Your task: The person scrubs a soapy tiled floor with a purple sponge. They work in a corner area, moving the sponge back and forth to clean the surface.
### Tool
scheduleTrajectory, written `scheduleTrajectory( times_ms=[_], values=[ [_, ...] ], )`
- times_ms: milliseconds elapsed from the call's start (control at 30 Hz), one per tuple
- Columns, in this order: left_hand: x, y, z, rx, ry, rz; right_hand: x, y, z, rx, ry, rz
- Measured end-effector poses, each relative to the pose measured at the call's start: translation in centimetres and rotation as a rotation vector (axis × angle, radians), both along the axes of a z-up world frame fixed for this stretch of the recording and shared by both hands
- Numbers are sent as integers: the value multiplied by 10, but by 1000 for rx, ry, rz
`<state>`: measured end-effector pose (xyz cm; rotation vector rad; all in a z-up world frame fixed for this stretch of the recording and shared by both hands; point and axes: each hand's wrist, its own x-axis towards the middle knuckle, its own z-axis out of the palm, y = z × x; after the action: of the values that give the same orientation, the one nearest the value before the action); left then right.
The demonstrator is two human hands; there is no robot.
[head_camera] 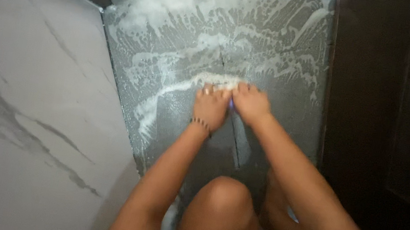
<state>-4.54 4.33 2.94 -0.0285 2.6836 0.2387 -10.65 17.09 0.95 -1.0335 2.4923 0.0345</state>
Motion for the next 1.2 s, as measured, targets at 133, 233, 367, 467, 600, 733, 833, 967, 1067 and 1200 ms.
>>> scheduleTrajectory(
  times_ms=[133,233,367,467,600,733,833,967,1067,1200],
  values=[
    [-33,-8,17,-7,298,55,-28,-18,13,-47,115,-57],
    [-20,-6,27,-33,376,40,-21,-17,15,-30,61,-36],
    [25,10,20,93,67,26,26,3,1,94,-237,-148],
    [38,14,9,90,40,-7,47,11,1,120,-114,-61],
    [4,3,14,129,6,4,32,-4,1,53,109,-84],
    [-23,-1,20,48,132,1,-2,-19,13,112,28,-104],
    [-25,0,19,59,199,27,-7,-17,20,171,-54,-93],
    [-28,-6,21,65,305,49,-12,-20,22,67,97,-58],
    [-4,-2,21,130,221,71,10,-18,15,75,20,-79],
    [21,0,23,63,210,12,35,-15,13,129,-43,-74]
  ],
)
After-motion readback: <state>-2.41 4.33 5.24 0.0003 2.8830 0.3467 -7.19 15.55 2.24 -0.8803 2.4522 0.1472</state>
